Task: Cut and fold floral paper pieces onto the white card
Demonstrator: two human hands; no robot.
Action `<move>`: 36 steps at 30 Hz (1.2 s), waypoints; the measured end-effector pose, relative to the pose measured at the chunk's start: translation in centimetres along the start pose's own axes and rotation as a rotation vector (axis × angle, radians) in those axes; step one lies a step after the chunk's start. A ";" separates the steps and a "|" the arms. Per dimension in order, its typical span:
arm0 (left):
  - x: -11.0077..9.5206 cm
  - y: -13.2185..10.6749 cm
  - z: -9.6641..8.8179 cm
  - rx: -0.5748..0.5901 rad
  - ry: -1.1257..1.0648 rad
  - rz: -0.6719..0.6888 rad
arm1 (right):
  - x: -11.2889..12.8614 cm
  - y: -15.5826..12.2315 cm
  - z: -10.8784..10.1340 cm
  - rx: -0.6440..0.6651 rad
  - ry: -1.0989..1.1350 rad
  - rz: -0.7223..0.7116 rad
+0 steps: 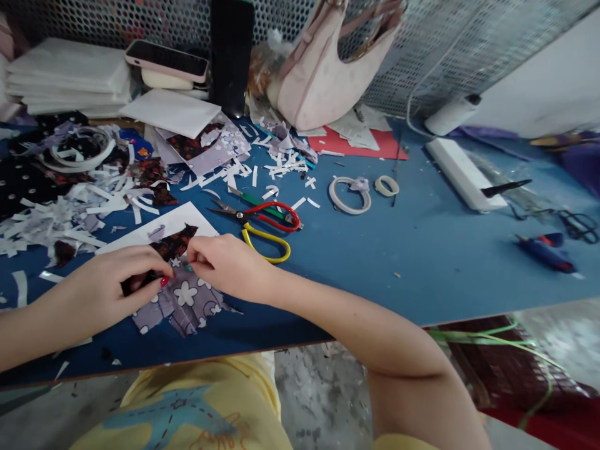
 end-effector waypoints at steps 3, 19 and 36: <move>0.3 0.0 0.1 0.008 0.038 -0.020 | 0.0 0.0 0.0 0.000 0.000 0.003; -0.1 0.3 0.0 -0.006 0.130 -0.029 | 0.1 0.1 -0.3 0.028 0.073 0.008; -0.1 0.2 0.2 -0.005 0.102 -0.022 | 0.0 0.2 -0.6 0.027 0.074 -0.006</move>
Point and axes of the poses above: each hand's wrist, its own y-axis towards the middle knuckle, its own z-axis out of the palm, x = y × z, the point moved 10 cm from there along y, towards the middle knuckle, and after that the axes turned 7 degrees about z, right-handed, at the moved point
